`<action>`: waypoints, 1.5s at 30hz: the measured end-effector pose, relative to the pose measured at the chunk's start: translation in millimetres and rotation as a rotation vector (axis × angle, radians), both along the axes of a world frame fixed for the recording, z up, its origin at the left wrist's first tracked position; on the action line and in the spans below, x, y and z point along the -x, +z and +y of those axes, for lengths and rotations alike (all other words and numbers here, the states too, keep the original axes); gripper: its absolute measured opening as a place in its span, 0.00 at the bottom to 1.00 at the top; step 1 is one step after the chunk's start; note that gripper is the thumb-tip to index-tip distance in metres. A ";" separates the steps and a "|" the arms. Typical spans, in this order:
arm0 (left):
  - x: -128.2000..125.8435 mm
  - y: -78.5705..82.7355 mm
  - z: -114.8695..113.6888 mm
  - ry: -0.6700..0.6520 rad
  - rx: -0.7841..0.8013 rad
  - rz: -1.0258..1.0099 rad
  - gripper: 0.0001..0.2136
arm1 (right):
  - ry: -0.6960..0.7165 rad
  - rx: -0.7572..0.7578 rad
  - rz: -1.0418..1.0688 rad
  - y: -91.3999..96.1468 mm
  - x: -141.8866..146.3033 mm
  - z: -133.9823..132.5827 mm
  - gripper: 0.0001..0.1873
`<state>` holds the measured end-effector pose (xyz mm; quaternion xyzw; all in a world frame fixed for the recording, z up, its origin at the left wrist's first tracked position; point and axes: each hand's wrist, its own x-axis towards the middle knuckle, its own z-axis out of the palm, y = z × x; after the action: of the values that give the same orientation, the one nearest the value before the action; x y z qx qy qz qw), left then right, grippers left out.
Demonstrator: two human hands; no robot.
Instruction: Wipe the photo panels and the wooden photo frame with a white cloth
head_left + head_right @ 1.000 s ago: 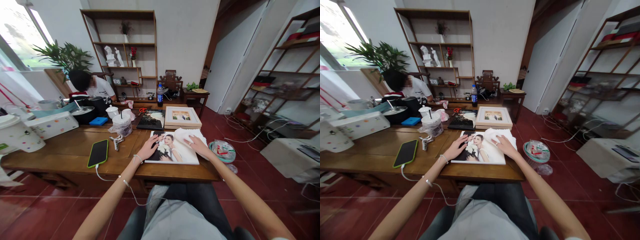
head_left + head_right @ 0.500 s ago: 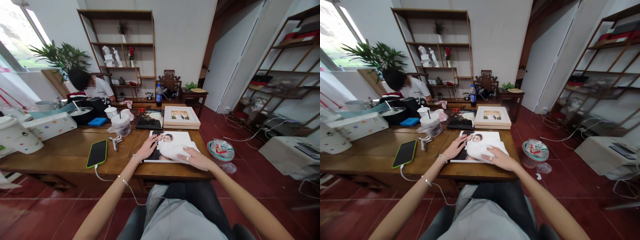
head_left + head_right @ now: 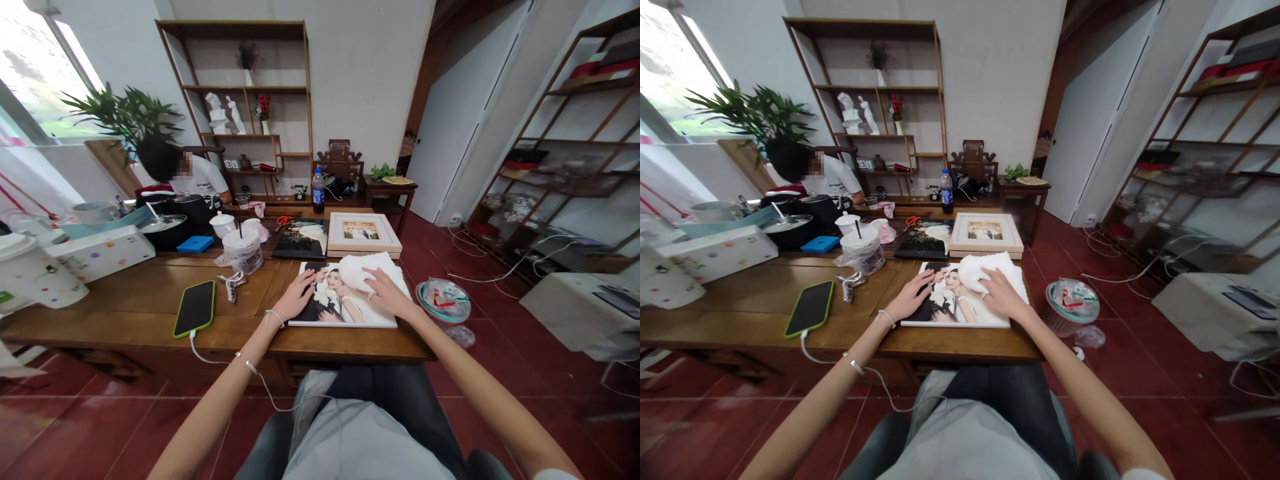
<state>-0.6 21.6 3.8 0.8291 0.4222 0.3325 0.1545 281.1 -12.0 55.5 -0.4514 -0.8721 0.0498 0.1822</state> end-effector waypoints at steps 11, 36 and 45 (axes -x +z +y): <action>1.0 -0.7 0.7 -0.016 -0.018 0.019 0.19 | 0.327 0.045 -0.020 18.0 32.8 -101.5 0.08; -1.1 3.2 0.1 -0.026 -0.019 0.025 0.18 | 0.087 -0.017 -0.259 7.1 16.9 -62.3 0.23; -0.5 2.8 1.4 -0.029 -0.008 0.042 0.19 | 0.159 -0.023 -0.217 8.2 18.8 -73.7 0.22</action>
<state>0.0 23.0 6.7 0.8426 0.4119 0.3142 0.1471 262.3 -85.6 63.7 -0.3814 -0.9203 0.0050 0.0872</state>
